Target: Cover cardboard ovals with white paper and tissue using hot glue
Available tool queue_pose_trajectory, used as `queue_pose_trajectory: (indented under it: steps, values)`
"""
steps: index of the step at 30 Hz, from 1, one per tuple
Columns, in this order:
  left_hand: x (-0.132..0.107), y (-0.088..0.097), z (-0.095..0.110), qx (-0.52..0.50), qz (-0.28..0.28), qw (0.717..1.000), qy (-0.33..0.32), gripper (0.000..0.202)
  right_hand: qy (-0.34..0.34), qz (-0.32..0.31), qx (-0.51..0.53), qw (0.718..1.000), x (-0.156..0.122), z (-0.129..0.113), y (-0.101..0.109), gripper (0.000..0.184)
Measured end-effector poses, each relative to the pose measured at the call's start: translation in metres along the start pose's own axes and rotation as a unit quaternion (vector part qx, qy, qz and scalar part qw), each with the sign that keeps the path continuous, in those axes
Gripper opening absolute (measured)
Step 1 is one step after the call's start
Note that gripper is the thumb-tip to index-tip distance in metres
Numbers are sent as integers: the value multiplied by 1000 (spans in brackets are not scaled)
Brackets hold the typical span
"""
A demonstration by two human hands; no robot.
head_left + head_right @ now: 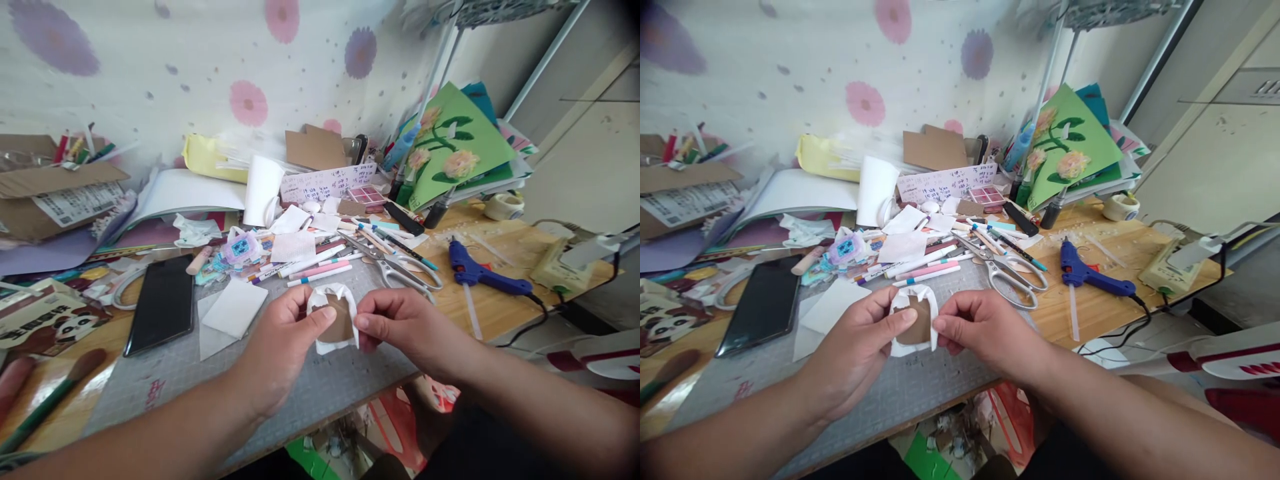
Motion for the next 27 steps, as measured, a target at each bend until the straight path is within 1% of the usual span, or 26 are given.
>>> queue_pose_trajectory:
  steps: [2, 4, 6, 7, 9, 11, 12, 14, 19, 21, 23, 25, 27]
  values:
    - [0, 1, -3, 10, 3, 1000, -7, 12, 11, 25, -61, 998, 2, 0, -4, 21]
    - [-1, 2, -4, 15, 8, 1000, -16, 12, 29, 60, -136, 988, 4, -2, -6, 20]
    - [-1, 1, -4, 6, 12, 1000, -22, 11, 41, 74, -168, 982, 6, -3, -7, 20]
    - [-1, 1, -3, -7, 14, 1000, -21, 10, 42, 70, -150, 985, 6, -3, -6, 22]
    - [0, -1, -1, -46, 20, 999, -15, 8, 33, 44, -54, 997, 6, -1, -5, 27]
    - [2, -2, 1, -90, 22, 996, 0, 7, 22, 20, 44, 999, 6, 1, -5, 31]
    - [2, -3, 1, -106, 20, 994, 8, 7, 18, 16, 69, 997, 6, 2, -5, 31]
    - [3, -5, 2, -124, 15, 992, 17, 10, 10, 19, 59, 998, 6, 3, -7, 27]
    - [1, -7, 0, -131, 16, 991, 4, 10, 27, 65, -80, 994, 12, -1, -11, 24]
    - [0, -6, 0, -113, 9, 993, 17, 12, 36, 76, -120, 989, 14, -4, -9, 22]
    - [0, -5, 0, -73, -2, 997, 35, 14, 32, 67, -140, 987, 14, -6, -6, 20]
    - [0, -4, 1, -32, -10, 998, 44, 13, 24, 46, -123, 991, 13, -6, -2, 20]
    - [0, -3, 2, -25, -16, 998, 46, 14, 21, 22, -53, 998, 11, -6, 2, 25]
Point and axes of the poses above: each hand's wrist, its own x-axis towards the middle knuckle, its own y-axis out of the back of the hand, z = x × y, the point moved 1 cm from there along x, towards the middle knuckle, and after that the axes turned 9 degrees about y, right-handed, at the moved point
